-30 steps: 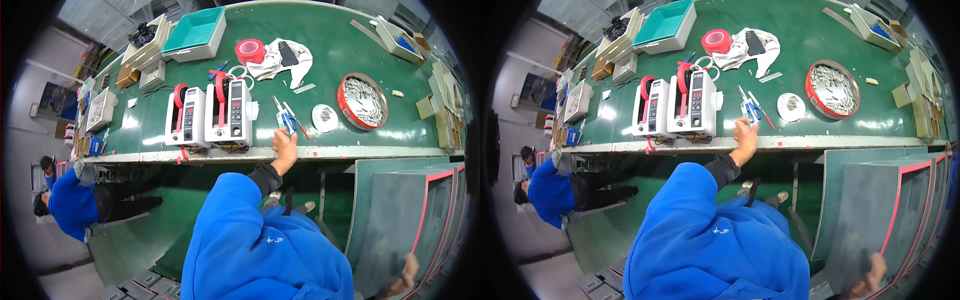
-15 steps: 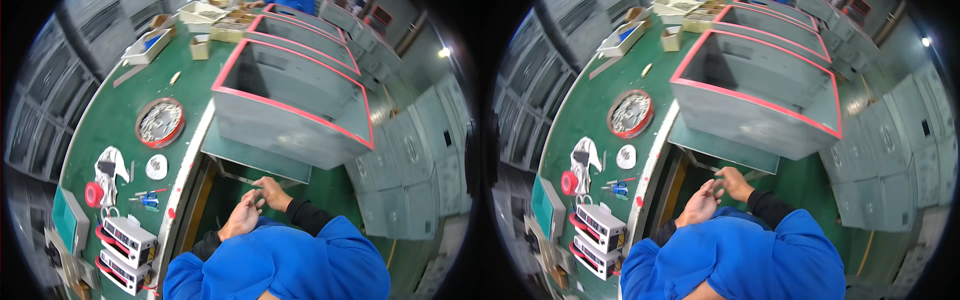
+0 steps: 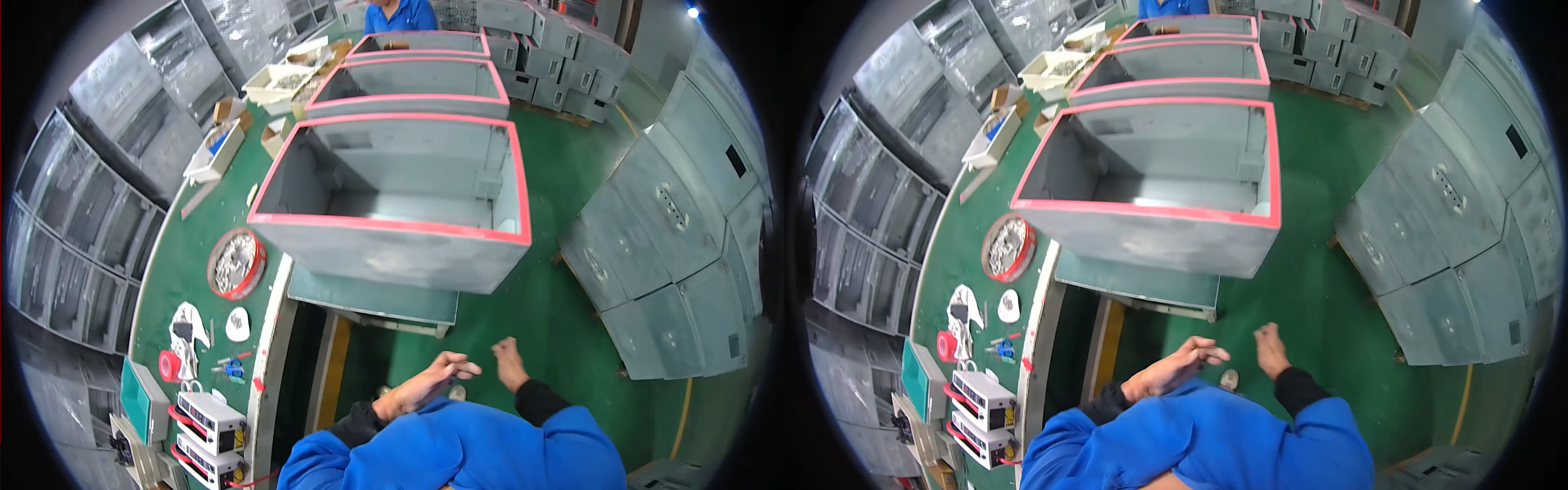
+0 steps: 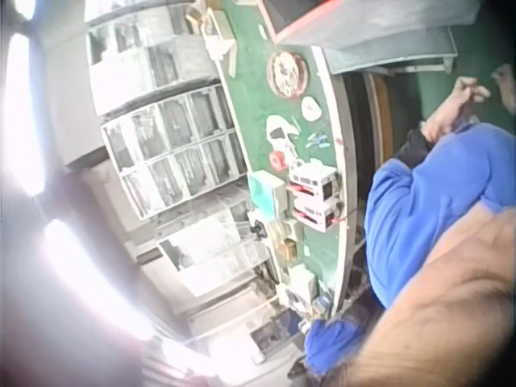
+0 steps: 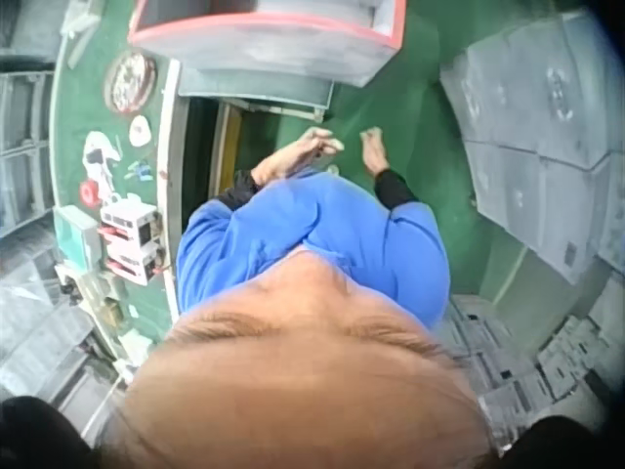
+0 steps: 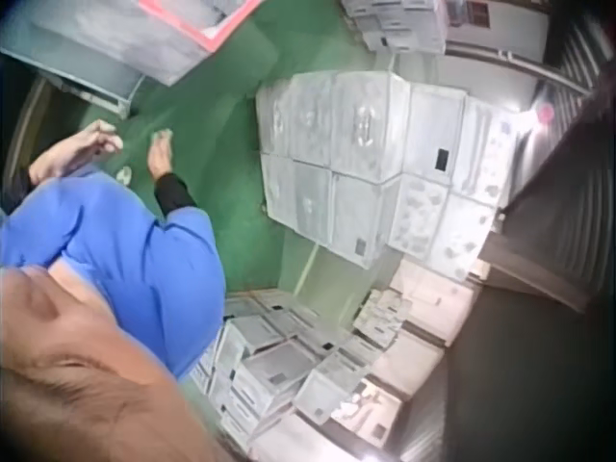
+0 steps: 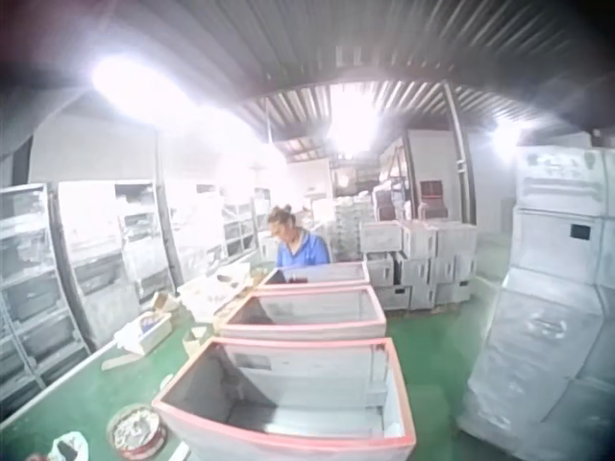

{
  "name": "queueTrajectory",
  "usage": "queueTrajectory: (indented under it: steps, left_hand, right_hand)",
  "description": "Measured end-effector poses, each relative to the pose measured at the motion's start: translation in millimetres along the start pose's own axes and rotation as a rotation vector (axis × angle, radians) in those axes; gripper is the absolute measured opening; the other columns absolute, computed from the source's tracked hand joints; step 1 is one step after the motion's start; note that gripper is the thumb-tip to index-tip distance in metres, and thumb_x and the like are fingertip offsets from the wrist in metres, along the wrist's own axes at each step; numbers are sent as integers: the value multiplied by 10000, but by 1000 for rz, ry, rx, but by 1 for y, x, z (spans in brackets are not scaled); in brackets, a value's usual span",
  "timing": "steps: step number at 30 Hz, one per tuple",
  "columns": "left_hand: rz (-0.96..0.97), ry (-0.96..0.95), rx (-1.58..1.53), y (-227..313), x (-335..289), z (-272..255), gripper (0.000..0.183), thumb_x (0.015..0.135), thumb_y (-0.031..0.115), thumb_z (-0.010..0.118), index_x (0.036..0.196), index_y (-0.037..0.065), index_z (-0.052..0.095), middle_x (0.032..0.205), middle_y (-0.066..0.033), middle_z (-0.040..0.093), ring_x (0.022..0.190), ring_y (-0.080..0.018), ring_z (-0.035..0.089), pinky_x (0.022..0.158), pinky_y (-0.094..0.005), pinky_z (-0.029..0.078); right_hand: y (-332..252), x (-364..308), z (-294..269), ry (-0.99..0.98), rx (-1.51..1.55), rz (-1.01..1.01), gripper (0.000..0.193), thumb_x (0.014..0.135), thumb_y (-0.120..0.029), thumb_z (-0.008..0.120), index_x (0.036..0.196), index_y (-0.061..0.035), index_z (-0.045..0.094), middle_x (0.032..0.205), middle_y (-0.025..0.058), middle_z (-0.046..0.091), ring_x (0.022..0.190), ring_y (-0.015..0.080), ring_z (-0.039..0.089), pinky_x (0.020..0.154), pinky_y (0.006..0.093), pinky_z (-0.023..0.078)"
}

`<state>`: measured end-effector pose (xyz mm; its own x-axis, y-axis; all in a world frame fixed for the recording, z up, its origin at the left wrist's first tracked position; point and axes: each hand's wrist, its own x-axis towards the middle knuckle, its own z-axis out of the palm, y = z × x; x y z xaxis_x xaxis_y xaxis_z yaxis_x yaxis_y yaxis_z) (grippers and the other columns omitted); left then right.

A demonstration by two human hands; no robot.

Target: The person applies red tape along the edges of a gray metal cabinet door, smoothing it into place. They then use a small metal tool to scrape or clean a rectangular cutout on the door's surface. The person handles the door and the tool throughout the process.

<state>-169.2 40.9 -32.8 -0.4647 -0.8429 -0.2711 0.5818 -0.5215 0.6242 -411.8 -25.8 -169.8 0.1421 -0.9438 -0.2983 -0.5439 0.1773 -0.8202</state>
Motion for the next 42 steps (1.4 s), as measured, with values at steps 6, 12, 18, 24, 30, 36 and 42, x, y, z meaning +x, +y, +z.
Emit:
queueTrajectory:
  steps: [6,12,18,24,30,36,42]
  left_hand:
    - [106,804,-295,9,0,-106,475,932,380,446,1258,37,488,982,-16,612,856,-124,514,853,-289,330]
    - [638,1319,-123,129,4,-161,451,955,348,415,1293,53,362,1266,-38,444,1130,-200,412,973,-366,269]
    - [848,1348,-9,165,66,-161,579,987,288,359,1415,37,61,1462,-167,145,1345,-276,191,1130,-413,117]
    - [1058,1334,-181,171,98,-176,288,932,256,477,1138,70,398,1022,-75,466,968,-196,465,928,-382,395]
    - [1109,1511,115,184,63,-252,337,945,328,460,1159,69,469,1125,-31,467,1052,-174,456,921,-393,407]
    - [511,2996,-39,83,23,-194,504,835,421,615,1178,71,496,1168,-243,513,1014,-396,568,824,-480,500]
    - [597,2874,-82,83,43,-66,390,917,369,470,1224,132,429,1212,-189,501,1140,-326,476,927,-477,370]
  right_hand:
    - [19,-1,-42,209,428,25,192,959,-241,371,985,-50,378,960,126,547,892,232,550,853,371,420]
    - [-18,65,15,300,690,44,297,987,-265,324,1117,-2,372,1099,154,493,1099,261,507,956,359,367]
    - [-125,81,-47,335,198,-427,339,997,-203,243,1091,37,462,1046,143,472,1089,259,469,957,342,356]
    - [-104,114,-33,230,652,-89,192,943,-115,398,1107,-19,421,1051,156,520,1035,187,482,914,341,378]
    - [-65,149,-68,-317,717,-370,200,935,-176,458,1060,-43,376,1179,178,539,1059,208,534,999,388,359]
    - [-53,205,-208,-79,485,-262,203,954,-239,432,1017,-49,404,1058,145,564,960,228,562,917,373,426]
    - [-38,322,-275,-175,593,-317,222,977,-265,342,988,-46,381,1035,182,557,900,236,562,861,363,426]
